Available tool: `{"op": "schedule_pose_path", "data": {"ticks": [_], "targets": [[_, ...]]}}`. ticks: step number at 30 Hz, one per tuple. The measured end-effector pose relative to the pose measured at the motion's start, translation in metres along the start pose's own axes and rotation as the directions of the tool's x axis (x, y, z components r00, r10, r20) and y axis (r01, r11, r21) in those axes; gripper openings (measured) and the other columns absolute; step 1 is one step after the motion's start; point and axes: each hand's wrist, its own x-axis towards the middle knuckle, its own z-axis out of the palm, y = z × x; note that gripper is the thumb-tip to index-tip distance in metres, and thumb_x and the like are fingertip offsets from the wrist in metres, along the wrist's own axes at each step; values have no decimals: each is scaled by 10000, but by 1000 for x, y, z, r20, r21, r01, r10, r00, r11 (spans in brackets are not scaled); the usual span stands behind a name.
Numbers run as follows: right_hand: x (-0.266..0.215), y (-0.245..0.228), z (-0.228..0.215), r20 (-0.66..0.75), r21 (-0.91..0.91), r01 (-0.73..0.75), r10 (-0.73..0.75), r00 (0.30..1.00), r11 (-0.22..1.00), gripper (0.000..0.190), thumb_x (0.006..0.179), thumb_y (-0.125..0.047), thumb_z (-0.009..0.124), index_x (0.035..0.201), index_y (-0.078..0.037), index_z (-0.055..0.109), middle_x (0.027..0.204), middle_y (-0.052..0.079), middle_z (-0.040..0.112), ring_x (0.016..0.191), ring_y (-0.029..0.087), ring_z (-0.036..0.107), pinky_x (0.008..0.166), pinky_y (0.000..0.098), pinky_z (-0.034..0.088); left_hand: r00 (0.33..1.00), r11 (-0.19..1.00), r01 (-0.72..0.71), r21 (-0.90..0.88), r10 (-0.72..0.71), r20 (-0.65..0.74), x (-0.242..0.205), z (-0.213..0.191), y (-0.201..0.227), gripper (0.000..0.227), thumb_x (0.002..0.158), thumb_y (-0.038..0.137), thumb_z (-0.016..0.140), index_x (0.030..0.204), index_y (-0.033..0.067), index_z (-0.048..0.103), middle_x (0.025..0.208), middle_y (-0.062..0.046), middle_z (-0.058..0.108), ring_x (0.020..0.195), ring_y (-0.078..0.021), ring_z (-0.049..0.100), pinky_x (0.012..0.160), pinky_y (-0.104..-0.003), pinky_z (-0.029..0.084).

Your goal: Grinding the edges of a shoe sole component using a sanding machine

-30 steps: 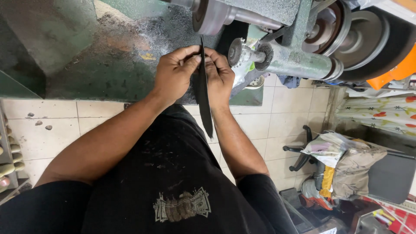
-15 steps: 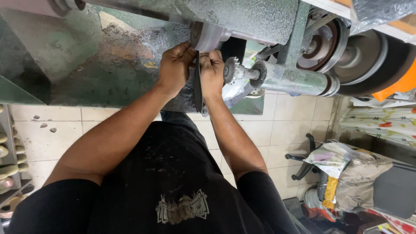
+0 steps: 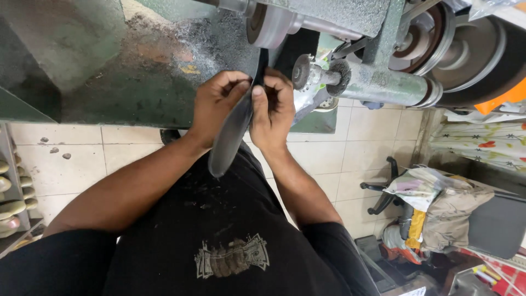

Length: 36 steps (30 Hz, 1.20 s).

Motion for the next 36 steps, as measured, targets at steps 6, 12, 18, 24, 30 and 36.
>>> {"op": "schedule_pose_path", "data": {"ticks": [6, 12, 18, 24, 30, 36], "targets": [[22, 10, 4, 4, 45, -90, 90, 996, 995, 200, 1075, -153, 602, 1192, -1, 658, 1192, 149, 643, 1182, 261, 619, 1048, 434, 457, 999, 966, 36, -257, -33, 13, 15, 16, 14, 152, 994, 48, 646, 1095, 40, 759, 848, -101, 750, 818, -95, 664, 696, -261, 563], [28, 48, 6, 4, -54, -26, 27, 1000, 998, 188, 1061, -140, 607, 1170, -8, 684, 1144, 168, 637, 1195, 383, 626, 1098, 476, 429, 997, 891, 65, -449, -39, 68, 38, 23, -24, 215, 1007, 48, 657, 1209, -12, 705, 943, -108, 749, 854, -120, 723, 755, -286, 638], [38, 62, 9, 16, -86, -21, 23, 1000, 996, 180, 1049, -156, 609, 1067, -11, 715, 998, 114, 570, 1106, 285, 620, 1030, 430, 445, 999, 976, -18, -219, 9, -44, 55, 25, -37, 242, 966, 5, 697, 1202, -48, 691, 956, -108, 733, 775, -75, 660, 649, -225, 613], [20, -8, -6, 94, -18, 10, -8, 996, 1000, 169, 1025, -82, 642, 1155, 3, 710, 1177, 156, 664, 1186, 342, 660, 1063, 460, 476, 999, 969, 43, -242, -34, 40, 13, 2, -13, 210, 990, 31, 700, 1198, 11, 722, 1003, -147, 764, 900, -174, 740, 722, -309, 659], [24, -12, -9, 131, 105, -22, 8, 991, 994, 240, 1079, -121, 576, 1233, 46, 654, 1305, 224, 642, 1318, 382, 584, 1149, 520, 415, 987, 954, -38, -298, 82, 135, 13, 7, 20, 289, 1023, 95, 676, 1305, 34, 677, 1140, -161, 744, 1084, -198, 671, 876, -360, 626], [26, 18, -7, 101, 64, -40, 33, 994, 997, 268, 1099, -162, 563, 1297, -6, 655, 1327, 183, 621, 1332, 339, 564, 1169, 492, 388, 988, 979, -65, -191, 90, 126, 36, 9, -15, 265, 1019, 43, 659, 1283, 33, 690, 1145, -153, 736, 1069, -173, 620, 883, -386, 610]]}}
